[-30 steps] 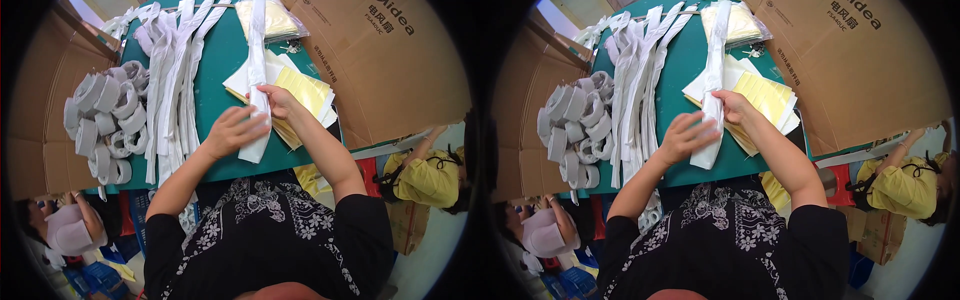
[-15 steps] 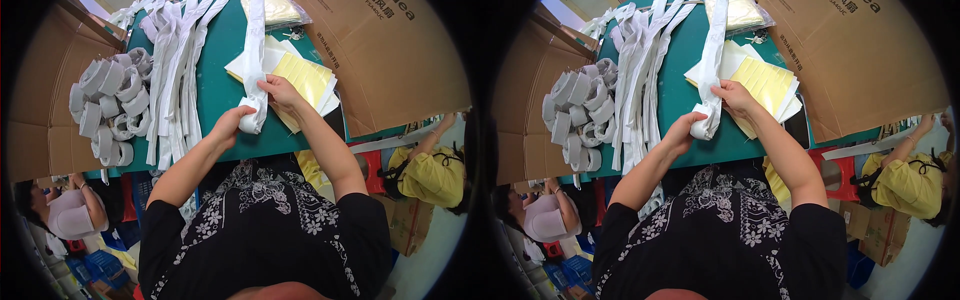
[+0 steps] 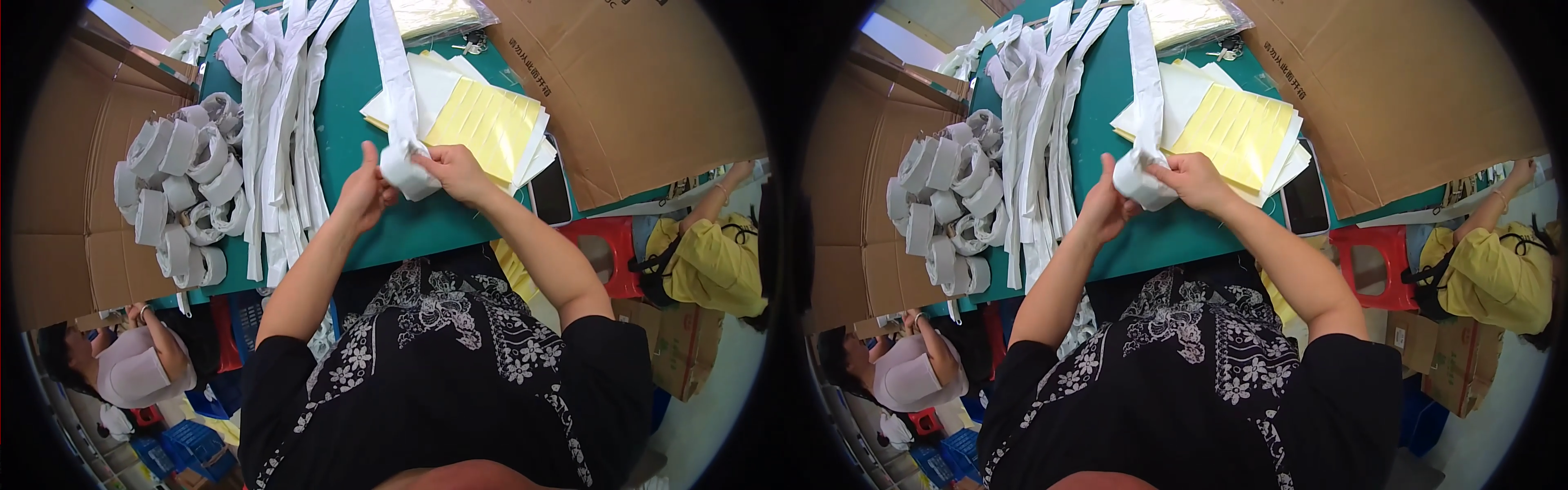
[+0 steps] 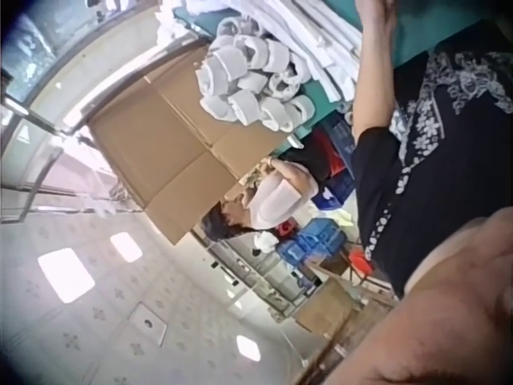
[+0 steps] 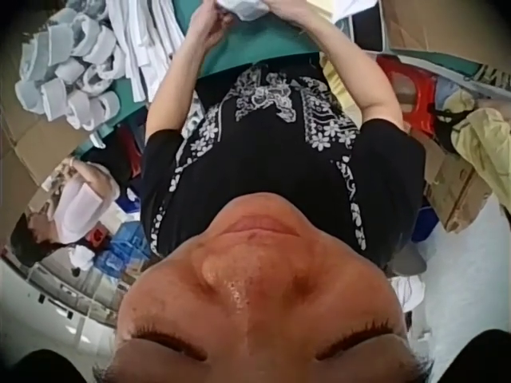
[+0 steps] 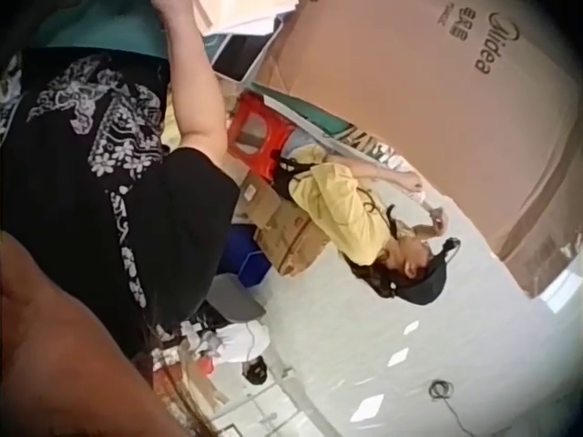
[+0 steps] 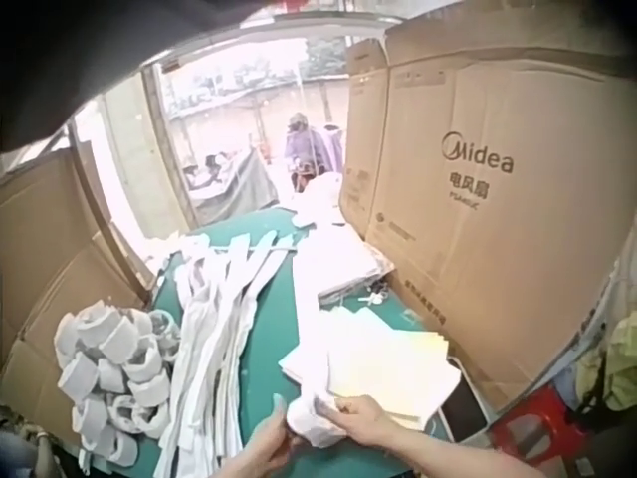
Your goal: The person is wrapping white fabric strips around gray foam rings and placing them onto yellow paper sheets in a factory setting.
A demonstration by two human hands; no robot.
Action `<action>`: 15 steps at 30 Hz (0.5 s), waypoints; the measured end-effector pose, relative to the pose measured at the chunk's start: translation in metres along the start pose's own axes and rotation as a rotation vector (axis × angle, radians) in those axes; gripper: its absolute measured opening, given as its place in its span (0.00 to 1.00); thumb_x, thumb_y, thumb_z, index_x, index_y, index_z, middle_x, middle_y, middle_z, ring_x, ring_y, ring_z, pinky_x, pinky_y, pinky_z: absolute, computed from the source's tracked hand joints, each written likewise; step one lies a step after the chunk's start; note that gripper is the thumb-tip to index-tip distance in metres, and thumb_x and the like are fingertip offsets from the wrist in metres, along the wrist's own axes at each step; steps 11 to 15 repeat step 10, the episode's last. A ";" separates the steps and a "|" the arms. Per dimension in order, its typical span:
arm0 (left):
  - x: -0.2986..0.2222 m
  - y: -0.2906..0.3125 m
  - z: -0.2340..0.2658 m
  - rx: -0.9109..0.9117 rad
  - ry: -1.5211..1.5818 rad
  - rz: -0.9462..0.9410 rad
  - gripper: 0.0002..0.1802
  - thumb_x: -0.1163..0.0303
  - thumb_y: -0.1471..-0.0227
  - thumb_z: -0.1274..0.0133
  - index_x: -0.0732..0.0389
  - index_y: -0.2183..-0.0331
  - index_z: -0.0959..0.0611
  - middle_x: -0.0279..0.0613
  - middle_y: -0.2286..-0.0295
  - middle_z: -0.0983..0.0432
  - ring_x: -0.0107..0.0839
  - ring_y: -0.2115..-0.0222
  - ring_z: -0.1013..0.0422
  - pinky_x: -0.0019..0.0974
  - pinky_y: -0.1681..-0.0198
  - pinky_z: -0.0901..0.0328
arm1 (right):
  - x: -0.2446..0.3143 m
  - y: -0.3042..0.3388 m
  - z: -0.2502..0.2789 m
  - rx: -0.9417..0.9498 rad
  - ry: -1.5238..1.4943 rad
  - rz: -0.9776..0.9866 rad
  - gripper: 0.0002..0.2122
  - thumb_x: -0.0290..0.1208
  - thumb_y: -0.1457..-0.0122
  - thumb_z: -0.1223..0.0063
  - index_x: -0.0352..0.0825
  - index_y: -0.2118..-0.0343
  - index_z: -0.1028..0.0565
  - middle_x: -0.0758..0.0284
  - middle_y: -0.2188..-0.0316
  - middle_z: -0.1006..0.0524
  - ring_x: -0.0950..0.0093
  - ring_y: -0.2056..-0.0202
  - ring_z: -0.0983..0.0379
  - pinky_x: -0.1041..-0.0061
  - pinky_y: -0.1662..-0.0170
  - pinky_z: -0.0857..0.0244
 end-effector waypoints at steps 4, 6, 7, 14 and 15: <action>-0.066 0.075 -0.060 -0.316 -1.446 -1.118 0.27 0.71 0.66 0.39 0.59 0.58 0.25 0.40 0.61 0.31 0.35 0.62 0.36 0.34 0.60 0.39 | -0.022 0.013 0.000 -0.154 -0.399 -0.274 0.10 0.34 0.41 0.57 0.35 0.63 0.26 0.70 0.72 0.24 0.79 0.72 0.28 0.80 0.69 0.33; -0.057 0.077 -0.074 -0.246 -1.633 -1.192 0.27 0.71 0.67 0.39 0.60 0.59 0.25 0.40 0.60 0.31 0.38 0.60 0.36 0.37 0.58 0.39 | -0.030 0.020 -0.012 -0.156 -0.452 -0.383 0.11 0.34 0.40 0.60 0.36 0.62 0.27 0.70 0.70 0.25 0.79 0.71 0.27 0.78 0.68 0.32; -0.047 0.077 -0.084 -0.164 -1.820 -1.262 0.26 0.71 0.68 0.40 0.61 0.60 0.25 0.41 0.58 0.32 0.41 0.57 0.37 0.39 0.55 0.39 | -0.029 0.022 -0.023 -0.145 -0.570 -0.401 0.12 0.35 0.40 0.61 0.37 0.61 0.28 0.71 0.68 0.25 0.78 0.69 0.28 0.77 0.67 0.32; -0.035 0.075 -0.081 0.016 -1.854 -1.402 0.26 0.72 0.71 0.41 0.58 0.62 0.25 0.42 0.55 0.35 0.42 0.54 0.39 0.40 0.52 0.41 | -0.029 0.025 -0.037 -0.133 -0.727 -0.437 0.13 0.38 0.40 0.61 0.38 0.57 0.30 0.71 0.64 0.26 0.78 0.64 0.29 0.72 0.62 0.32; -0.035 0.075 -0.081 0.016 -1.854 -1.402 0.26 0.72 0.71 0.41 0.58 0.62 0.25 0.42 0.55 0.35 0.42 0.54 0.39 0.40 0.52 0.41 | -0.029 0.025 -0.037 -0.133 -0.727 -0.437 0.13 0.38 0.40 0.61 0.38 0.57 0.30 0.71 0.64 0.26 0.78 0.64 0.29 0.72 0.62 0.32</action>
Point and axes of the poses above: each hand's wrist, its own y-axis away from the middle knuckle, its own z-axis out of the back of the hand, x = y × z, the point moved 10 cm from there along -y, towards the middle knuckle
